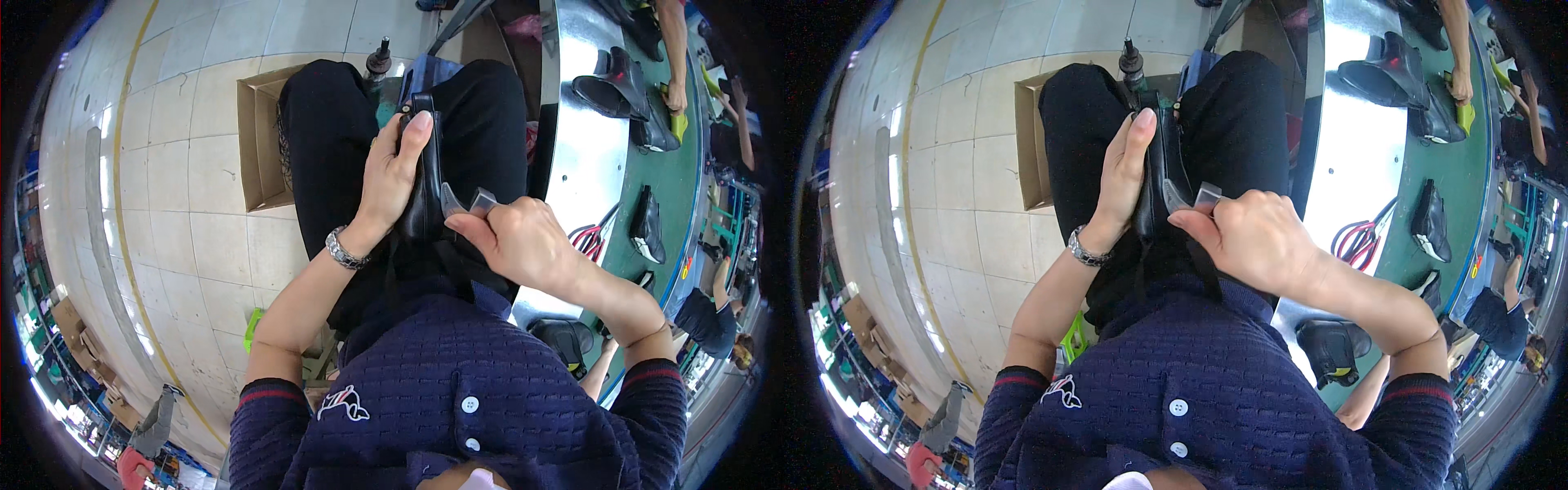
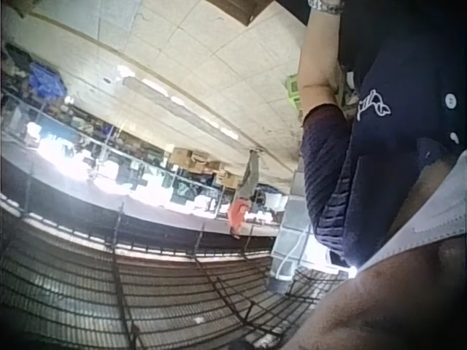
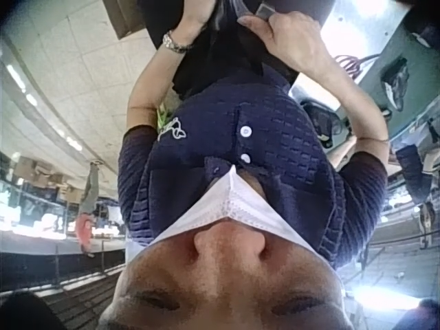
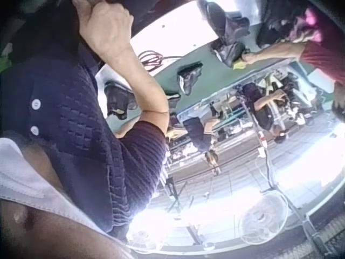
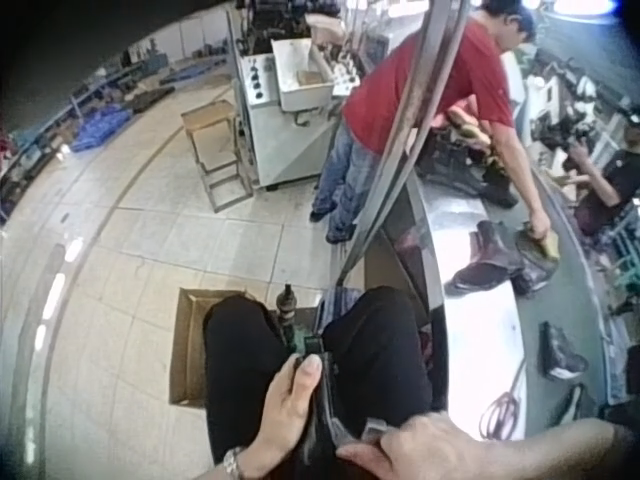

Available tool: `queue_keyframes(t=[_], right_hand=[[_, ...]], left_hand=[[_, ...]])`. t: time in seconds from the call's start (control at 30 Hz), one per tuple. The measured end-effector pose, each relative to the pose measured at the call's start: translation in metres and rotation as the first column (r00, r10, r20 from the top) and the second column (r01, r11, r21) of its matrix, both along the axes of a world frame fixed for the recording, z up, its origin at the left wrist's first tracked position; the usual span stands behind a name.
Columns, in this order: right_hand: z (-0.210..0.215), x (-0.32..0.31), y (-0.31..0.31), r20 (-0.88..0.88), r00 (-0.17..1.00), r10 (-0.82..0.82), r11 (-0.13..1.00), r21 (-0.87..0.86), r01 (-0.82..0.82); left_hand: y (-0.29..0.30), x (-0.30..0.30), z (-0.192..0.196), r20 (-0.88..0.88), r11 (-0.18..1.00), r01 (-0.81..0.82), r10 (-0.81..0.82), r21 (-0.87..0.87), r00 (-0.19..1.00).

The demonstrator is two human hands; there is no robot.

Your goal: Trim and inspect shoe components during the manufacturing process.

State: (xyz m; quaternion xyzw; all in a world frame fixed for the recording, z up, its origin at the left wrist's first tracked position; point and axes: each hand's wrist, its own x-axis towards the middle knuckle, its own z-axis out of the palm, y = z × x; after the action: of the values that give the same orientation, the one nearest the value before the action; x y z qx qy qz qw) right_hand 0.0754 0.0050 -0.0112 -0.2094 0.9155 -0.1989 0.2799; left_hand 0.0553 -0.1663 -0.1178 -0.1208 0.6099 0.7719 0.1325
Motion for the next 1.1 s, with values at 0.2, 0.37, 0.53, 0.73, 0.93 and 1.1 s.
queue_keyframes(t=[0.2, 0.37, 0.53, 0.73, 0.93, 1.1], right_hand=[[-0.014, 0.006, 0.017, 0.621, 0.759, -0.196, 0.909, -0.175, 0.377], [-0.015, 0.000, 0.019, 0.789, 0.607, -0.091, 0.916, -0.173, 0.362], [0.006, -0.006, 0.011, 0.638, 0.763, -0.102, 0.987, -0.032, 0.159], [0.003, 0.017, 0.023, 0.366, 0.926, 0.094, 0.995, -0.064, -0.075], [-0.013, 0.023, 0.085, 0.221, 0.859, -0.461, 0.887, 0.126, 0.444], [-0.075, 0.029, 0.182, -0.300, 0.848, -0.437, 0.766, 0.370, 0.526]], left_hand=[[-0.003, 0.010, -0.007, -0.135, 0.999, 0.001, -0.008, -0.047, 0.991], [0.000, 0.023, -0.002, -0.093, 0.994, 0.024, -0.034, -0.108, 0.995], [0.006, 0.038, 0.002, -0.120, 0.993, -0.072, 0.061, -0.090, 0.991], [-0.010, 0.019, -0.017, 0.185, 0.860, -0.024, -0.083, 0.510, 0.979], [-0.001, 0.018, -0.013, 0.269, 0.935, 0.221, -0.296, 0.276, 0.916], [0.015, -0.002, 0.041, -0.108, 0.908, 0.410, -0.401, 0.087, 0.910]])
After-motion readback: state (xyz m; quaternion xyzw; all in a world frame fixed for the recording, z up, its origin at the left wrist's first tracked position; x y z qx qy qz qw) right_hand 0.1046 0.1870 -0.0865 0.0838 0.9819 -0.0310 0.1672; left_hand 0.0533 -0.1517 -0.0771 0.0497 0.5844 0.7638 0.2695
